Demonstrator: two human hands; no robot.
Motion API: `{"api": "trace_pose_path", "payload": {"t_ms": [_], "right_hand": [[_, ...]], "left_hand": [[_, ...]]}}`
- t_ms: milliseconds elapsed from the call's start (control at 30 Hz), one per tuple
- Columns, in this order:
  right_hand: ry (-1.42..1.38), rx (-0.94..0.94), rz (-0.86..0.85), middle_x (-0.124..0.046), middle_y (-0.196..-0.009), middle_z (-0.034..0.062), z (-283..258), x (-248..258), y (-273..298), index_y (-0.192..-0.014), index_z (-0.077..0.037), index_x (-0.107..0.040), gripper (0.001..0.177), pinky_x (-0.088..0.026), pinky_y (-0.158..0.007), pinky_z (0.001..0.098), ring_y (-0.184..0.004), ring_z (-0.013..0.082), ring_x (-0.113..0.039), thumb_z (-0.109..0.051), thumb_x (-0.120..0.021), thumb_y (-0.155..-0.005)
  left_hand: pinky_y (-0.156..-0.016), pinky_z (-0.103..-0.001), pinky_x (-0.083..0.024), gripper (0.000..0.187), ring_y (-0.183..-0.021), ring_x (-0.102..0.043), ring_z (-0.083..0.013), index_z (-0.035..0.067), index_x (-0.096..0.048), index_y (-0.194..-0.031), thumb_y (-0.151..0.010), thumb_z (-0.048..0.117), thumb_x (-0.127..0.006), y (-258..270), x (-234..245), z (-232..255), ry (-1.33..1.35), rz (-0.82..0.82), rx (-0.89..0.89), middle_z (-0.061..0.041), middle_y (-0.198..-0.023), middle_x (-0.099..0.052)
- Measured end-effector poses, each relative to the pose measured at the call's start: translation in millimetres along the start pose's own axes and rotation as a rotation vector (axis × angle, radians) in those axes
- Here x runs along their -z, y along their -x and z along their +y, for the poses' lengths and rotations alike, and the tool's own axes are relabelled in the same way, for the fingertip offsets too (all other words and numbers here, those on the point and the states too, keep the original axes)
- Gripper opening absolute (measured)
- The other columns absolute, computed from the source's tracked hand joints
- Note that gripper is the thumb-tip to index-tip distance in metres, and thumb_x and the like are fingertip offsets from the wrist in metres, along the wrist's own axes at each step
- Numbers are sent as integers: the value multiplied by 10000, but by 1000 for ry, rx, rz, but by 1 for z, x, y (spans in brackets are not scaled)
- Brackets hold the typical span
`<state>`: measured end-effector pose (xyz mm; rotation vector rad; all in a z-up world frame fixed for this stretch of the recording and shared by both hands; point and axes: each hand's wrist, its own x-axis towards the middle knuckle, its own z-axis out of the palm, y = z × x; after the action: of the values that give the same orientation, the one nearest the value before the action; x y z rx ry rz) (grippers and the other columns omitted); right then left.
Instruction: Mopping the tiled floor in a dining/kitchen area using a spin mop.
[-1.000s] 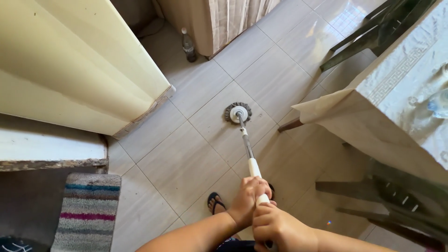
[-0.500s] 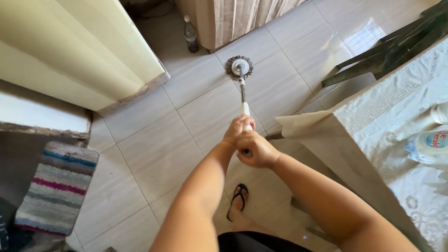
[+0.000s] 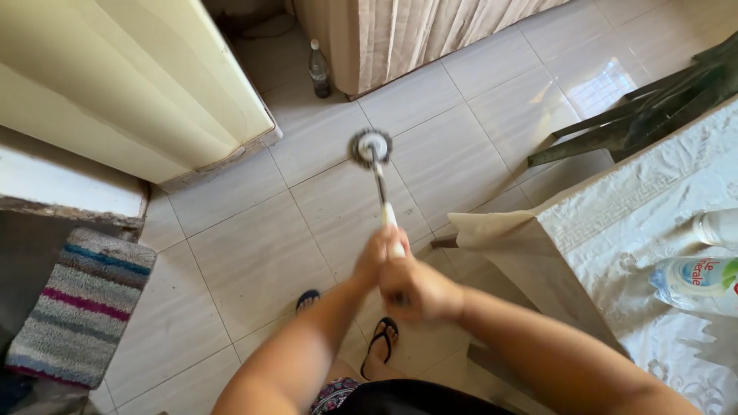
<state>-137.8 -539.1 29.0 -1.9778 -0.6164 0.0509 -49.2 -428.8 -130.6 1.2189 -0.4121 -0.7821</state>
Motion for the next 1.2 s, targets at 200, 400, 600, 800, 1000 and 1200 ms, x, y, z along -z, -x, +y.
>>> {"api": "trace_pose_path", "payload": {"t_ms": [200, 400, 600, 800, 1000, 1200], "right_hand": [[163, -67, 203, -609, -762, 126, 90, 19, -76, -709, -58, -582, 135, -492, -703, 426, -762, 335, -595, -40, -715, -728], [92, -133, 227, -639, -760, 106, 27, -4, -110, -717, -69, -615, 116, -500, -691, 429, -746, 325, -626, -43, -726, -741], [-66, -48, 61, -631, -839, 96, -45, -24, -157, -758, -92, -591, 165, -498, -839, 422, -891, 322, -609, -83, -750, -802], [148, -221, 277, -637, -781, 121, 54, 11, -210, -722, -67, -606, 139, -503, -718, 441, -786, 339, -626, -62, -742, -749], [291, -314, 427, -632, -750, 114, 137, 49, -236, -722, -55, -626, 122, -513, -722, 441, -749, 324, -620, -53, -743, -754], [106, -300, 320, -643, -796, 75, 63, 18, -248, -739, -88, -647, 139, -519, -758, 408, -818, 287, -630, -70, -782, -713]], "left_hand": [[-765, -311, -471, 283, -821, -547, -156, 63, -617, -833, -1002, 252, -492, -127, 71, -1, -9, 1, 25, -6, -904, -597], [-670, -323, -489, 379, -739, -584, -160, 71, -621, -814, -1044, 329, -465, -74, 96, 53, -185, -99, -118, -47, -765, -611], [-685, -333, -620, 296, -777, -649, -179, 25, -593, -900, -1052, 258, -493, 8, 118, 141, -166, -195, 90, -71, -917, -606], [-686, -348, -520, 390, -737, -620, -195, 45, -618, -845, -1073, 317, -456, -131, 164, 109, -196, -261, -72, -75, -810, -628], [-771, -320, -491, 281, -815, -584, -167, 85, -670, -866, -982, 286, -510, -249, 169, 99, -117, -198, 300, -26, -902, -644], [-854, -370, -463, 438, -904, -552, -237, 94, -657, -820, -1059, 356, -398, -158, 196, 155, -468, -329, -14, -84, -881, -656]]}}
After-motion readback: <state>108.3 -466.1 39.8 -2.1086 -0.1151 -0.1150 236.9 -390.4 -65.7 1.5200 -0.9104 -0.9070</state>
